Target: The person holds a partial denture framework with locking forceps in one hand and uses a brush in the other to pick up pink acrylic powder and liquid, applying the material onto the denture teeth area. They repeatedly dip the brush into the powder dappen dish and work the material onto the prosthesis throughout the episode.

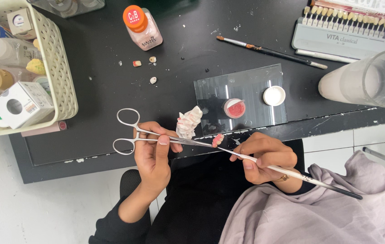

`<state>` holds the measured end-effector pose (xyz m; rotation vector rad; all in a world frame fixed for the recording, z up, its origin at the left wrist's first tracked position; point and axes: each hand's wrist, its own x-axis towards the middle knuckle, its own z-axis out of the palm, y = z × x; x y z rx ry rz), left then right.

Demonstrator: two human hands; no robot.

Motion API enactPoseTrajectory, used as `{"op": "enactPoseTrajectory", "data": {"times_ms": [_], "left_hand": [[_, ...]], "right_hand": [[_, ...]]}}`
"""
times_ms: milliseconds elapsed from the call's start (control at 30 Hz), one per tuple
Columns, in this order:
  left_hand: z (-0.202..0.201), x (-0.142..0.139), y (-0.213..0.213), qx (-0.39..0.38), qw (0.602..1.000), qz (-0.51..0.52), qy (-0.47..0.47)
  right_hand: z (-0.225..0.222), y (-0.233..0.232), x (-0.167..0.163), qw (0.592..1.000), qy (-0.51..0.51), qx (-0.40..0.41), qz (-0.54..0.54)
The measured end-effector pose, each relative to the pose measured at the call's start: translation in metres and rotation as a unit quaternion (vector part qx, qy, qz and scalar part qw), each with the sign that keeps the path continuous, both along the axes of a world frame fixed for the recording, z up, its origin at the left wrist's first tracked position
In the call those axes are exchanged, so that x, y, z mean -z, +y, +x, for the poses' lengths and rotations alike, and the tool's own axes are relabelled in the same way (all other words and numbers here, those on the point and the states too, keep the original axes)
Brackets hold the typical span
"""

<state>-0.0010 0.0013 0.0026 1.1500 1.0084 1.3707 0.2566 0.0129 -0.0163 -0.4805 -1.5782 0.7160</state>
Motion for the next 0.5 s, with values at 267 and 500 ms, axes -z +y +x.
{"op": "enactPoseTrajectory", "data": {"times_ms": [267,500], "left_hand": [[-0.0002,0.0005,0.0002,0.0,1.0,0.003,-0.002],[-0.0006,0.0001,0.0005,0.0,1.0,0.003,-0.001]], "right_hand": [[0.0003,-0.0003,-0.0019,1.0,-0.002,-0.011,-0.005],[-0.0003,0.0011,-0.0007,0.999,0.018,-0.03,-0.004]]}}
